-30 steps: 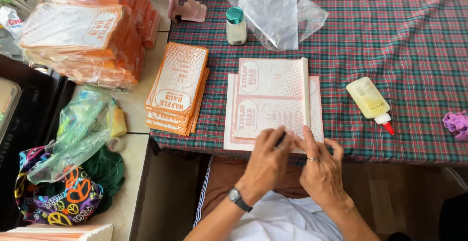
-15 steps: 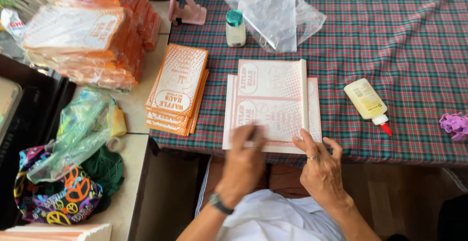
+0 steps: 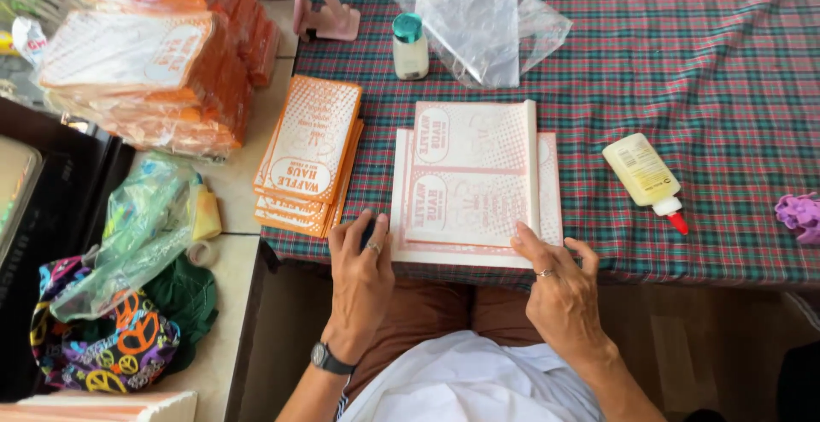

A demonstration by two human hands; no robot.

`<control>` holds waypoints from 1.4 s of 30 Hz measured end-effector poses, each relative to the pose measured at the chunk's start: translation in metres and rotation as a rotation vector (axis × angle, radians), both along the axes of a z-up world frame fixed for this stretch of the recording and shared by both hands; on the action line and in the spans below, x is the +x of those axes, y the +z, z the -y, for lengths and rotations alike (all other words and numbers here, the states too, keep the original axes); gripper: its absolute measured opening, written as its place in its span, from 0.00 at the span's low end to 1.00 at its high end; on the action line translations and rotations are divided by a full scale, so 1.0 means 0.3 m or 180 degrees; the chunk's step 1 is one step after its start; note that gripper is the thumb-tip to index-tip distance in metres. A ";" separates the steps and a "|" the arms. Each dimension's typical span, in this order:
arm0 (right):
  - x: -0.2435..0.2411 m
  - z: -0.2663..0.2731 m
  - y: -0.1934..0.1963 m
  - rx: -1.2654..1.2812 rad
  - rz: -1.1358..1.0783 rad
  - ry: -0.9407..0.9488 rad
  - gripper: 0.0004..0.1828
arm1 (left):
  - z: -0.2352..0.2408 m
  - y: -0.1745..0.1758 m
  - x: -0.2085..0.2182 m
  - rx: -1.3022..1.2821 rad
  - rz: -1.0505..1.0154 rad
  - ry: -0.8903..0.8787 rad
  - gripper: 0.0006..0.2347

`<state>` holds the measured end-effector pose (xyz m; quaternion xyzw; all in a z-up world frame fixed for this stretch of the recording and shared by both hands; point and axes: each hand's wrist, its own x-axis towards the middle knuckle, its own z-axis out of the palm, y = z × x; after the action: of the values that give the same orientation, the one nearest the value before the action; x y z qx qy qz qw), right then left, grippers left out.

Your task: Folding and gluing paper waffle bags at a workstation

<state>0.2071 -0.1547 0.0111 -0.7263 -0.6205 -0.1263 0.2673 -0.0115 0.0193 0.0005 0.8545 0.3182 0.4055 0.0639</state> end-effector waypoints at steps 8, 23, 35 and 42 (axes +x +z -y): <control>-0.015 -0.029 0.038 0.0021 0.0163 0.0042 0.20 | 0.176 0.050 0.259 -0.0813 0.0170 -0.2085 0.14; 0.044 -0.034 0.036 0.0431 -0.0193 0.0472 0.06 | 0.113 -0.090 0.114 0.0406 -0.0133 -0.0776 0.19; 0.006 -0.039 0.059 0.0680 -0.0594 0.0417 0.09 | 0.122 -0.105 0.115 0.0359 -0.0009 -0.0730 0.21; 0.176 0.051 0.040 0.0411 -0.0590 -0.0353 0.11 | 0.129 0.009 0.096 0.0150 0.0093 -0.0477 0.22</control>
<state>0.2599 -0.1700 0.0230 -0.7494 -0.5426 -0.1128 0.3624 0.0172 -0.0195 0.0032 0.8712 0.2428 0.4194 0.0786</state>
